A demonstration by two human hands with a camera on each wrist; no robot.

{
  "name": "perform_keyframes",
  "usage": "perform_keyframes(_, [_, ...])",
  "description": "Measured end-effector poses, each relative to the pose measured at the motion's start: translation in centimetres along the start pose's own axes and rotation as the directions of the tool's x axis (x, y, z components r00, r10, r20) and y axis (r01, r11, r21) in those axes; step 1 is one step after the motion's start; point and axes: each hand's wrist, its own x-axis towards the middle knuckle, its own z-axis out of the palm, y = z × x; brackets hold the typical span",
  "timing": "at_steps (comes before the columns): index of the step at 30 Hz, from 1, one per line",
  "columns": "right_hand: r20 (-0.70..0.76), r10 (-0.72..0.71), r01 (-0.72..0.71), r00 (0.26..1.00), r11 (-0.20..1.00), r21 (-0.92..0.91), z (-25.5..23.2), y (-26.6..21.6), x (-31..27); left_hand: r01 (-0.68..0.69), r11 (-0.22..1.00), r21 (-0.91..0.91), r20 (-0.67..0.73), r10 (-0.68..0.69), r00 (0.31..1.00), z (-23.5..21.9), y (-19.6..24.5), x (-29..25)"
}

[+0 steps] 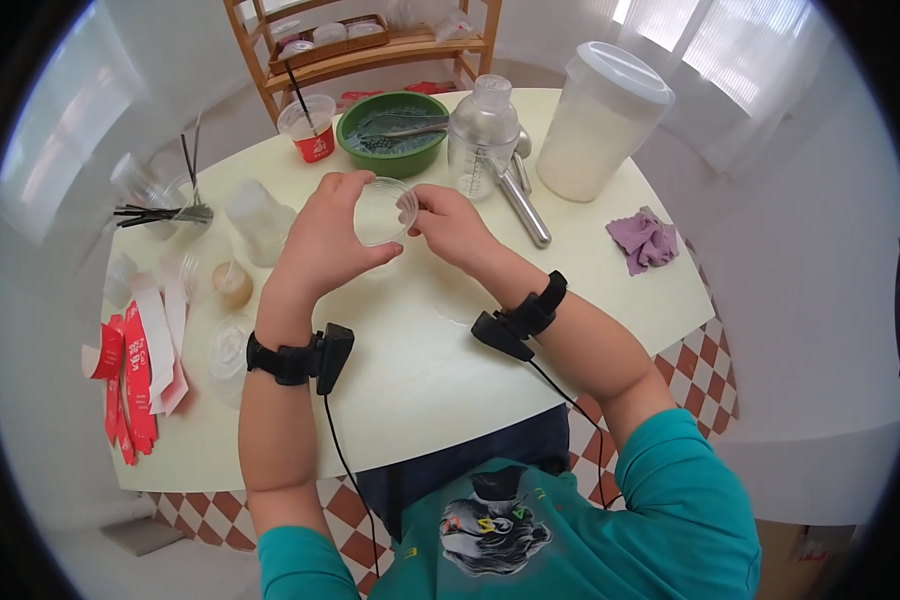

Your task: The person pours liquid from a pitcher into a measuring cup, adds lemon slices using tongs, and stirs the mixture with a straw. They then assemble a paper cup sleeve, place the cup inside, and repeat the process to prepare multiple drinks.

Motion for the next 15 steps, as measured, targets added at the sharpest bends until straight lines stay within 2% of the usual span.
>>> perform_keyframes(2, [-0.005, 0.042, -0.039, 0.999, 0.963, 0.265, -1.0, -0.7, -1.2, 0.005, 1.000, -0.020, 0.033, -0.004, 0.999, 0.4, 0.5, 0.1])
perform_keyframes(3, [-0.007, 0.040, -0.037, 0.999, 0.966, 0.257, -1.5, -1.2, -1.9, 0.007, 0.998, -0.061, 0.054, -0.004, 0.999, 0.4, 0.9, 0.1])
perform_keyframes(5, [-0.044, 0.150, -0.120, 0.988, 0.908, 0.401, -2.5, -2.8, -3.1, 0.004, 0.995, -0.104, 0.069, 0.004, 0.998, 0.6, 1.3, 0.0])
perform_keyframes(6, [-0.047, 0.147, -0.117, 0.988, 0.911, 0.395, -2.7, -2.7, -3.2, -0.021, 0.994, -0.104, 0.080, 0.030, 0.996, 1.0, 1.2, 0.0])
perform_keyframes(8, [-0.116, 0.063, -0.045, 0.991, 0.989, 0.144, -2.7, -2.1, -3.2, -0.048, 0.993, -0.105, 0.090, 0.058, 0.994, 1.7, 1.1, -0.1])
perform_keyframes(9, [-0.118, 0.061, -0.044, 0.991, 0.989, 0.141, -2.6, -1.7, -3.2, -0.046, 0.990, -0.136, 0.110, 0.062, 0.992, 2.0, 1.0, -0.1])
perform_keyframes(11, [-0.126, 0.050, -0.059, 0.991, 0.995, -0.074, -2.6, -0.9, -2.8, -0.047, 0.986, -0.163, 0.125, 0.068, 0.990, 1.9, 1.2, -0.1])
perform_keyframes(15, [-0.056, 0.062, -0.067, 0.997, 0.993, -0.101, -2.9, -0.5, -2.5, 0.026, 0.947, -0.319, 0.169, 0.030, 0.985, 1.3, 1.1, -0.2])
